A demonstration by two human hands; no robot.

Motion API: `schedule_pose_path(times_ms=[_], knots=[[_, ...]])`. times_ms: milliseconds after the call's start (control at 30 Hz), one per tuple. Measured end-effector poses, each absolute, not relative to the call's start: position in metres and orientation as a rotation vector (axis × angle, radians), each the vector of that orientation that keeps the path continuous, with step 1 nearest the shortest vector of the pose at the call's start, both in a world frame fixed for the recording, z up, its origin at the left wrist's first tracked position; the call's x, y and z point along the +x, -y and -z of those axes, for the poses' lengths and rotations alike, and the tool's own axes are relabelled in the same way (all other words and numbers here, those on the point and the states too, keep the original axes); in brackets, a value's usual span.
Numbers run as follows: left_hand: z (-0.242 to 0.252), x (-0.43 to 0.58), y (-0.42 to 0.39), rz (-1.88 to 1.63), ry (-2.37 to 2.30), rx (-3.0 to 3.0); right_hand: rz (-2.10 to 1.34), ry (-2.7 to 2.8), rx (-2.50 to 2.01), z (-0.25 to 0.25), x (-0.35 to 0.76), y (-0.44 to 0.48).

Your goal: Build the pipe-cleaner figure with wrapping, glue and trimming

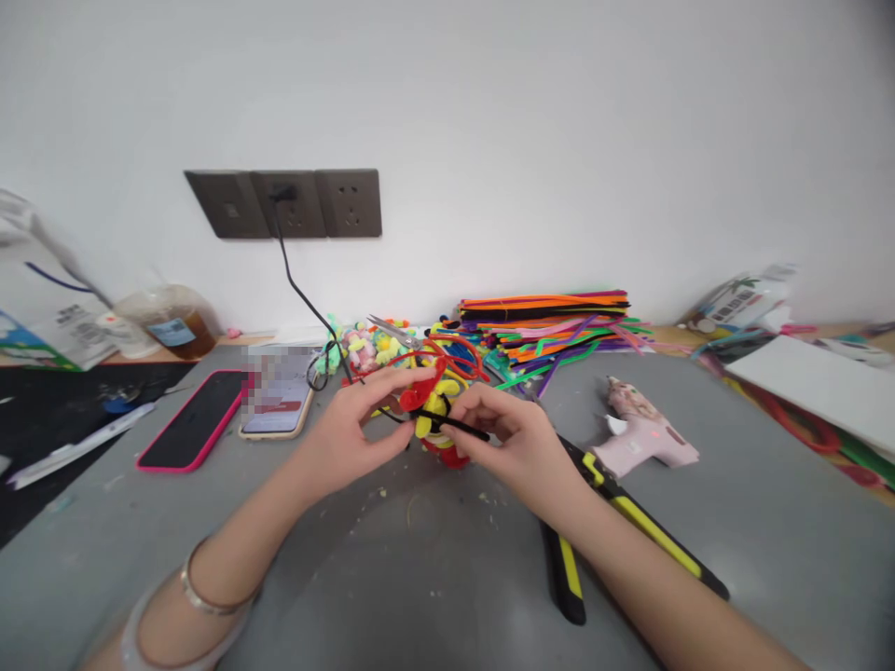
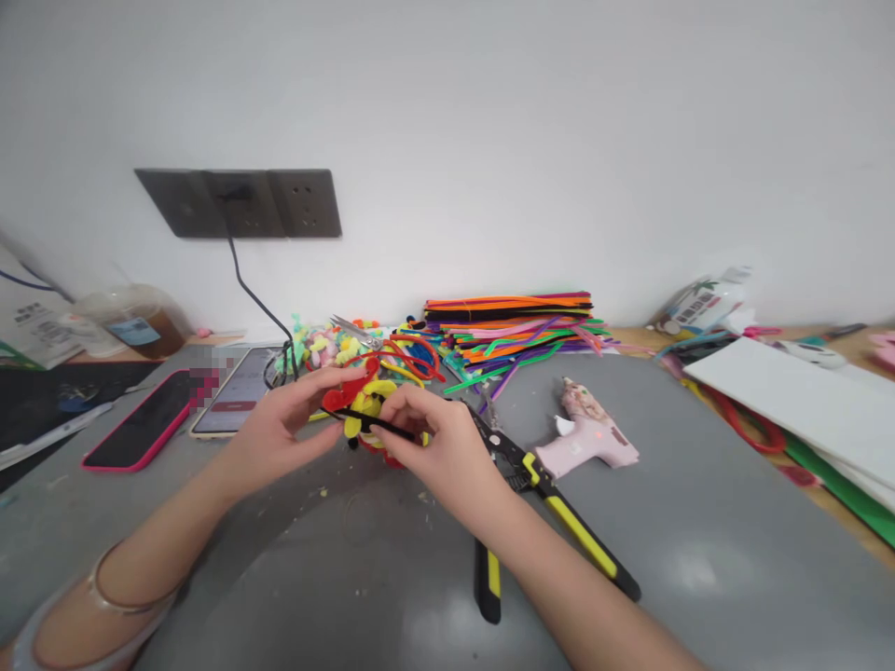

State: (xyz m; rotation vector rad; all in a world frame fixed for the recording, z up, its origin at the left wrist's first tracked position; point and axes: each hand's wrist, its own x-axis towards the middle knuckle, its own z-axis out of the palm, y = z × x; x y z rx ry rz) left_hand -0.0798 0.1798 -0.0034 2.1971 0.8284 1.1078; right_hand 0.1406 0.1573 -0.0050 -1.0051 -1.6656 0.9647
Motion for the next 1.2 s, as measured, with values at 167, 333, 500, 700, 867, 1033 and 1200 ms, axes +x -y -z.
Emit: schedule_pose_path(times_ms=[167, 333, 500, 700, 867, 1033, 1200], knots=[[0.007, -0.079, -0.177, -1.105, -0.887, 2.113, -1.024, 1.654, -1.006, 0.004, 0.142, -0.159], [0.007, -0.068, -0.172, -1.207, -0.964, 2.007, -1.02, 1.67, -0.979, 0.002, 0.141, -0.157], [0.005, -0.061, -0.167, -1.234, -0.995, 1.886, -1.074, 1.635, -0.958, 0.006, 0.139, -0.156], [0.005, -0.059, -0.165, -1.237, -0.952, 1.734, -1.111, 1.579, -0.895, 0.007, 0.139, -0.157], [0.005, -0.059, -0.167, -1.281, -0.895, 1.591, -0.902, 1.649, -0.879, 0.004, 0.143, -0.159], [0.008, -0.062, -0.171, -1.291, -0.855, 1.506, -0.994, 1.594, -0.89, 0.003, 0.148, -0.161], [0.011, -0.064, -0.173, -1.286, -0.823, 1.459, -1.051, 1.564, -0.901, 0.0, 0.147, -0.159]])
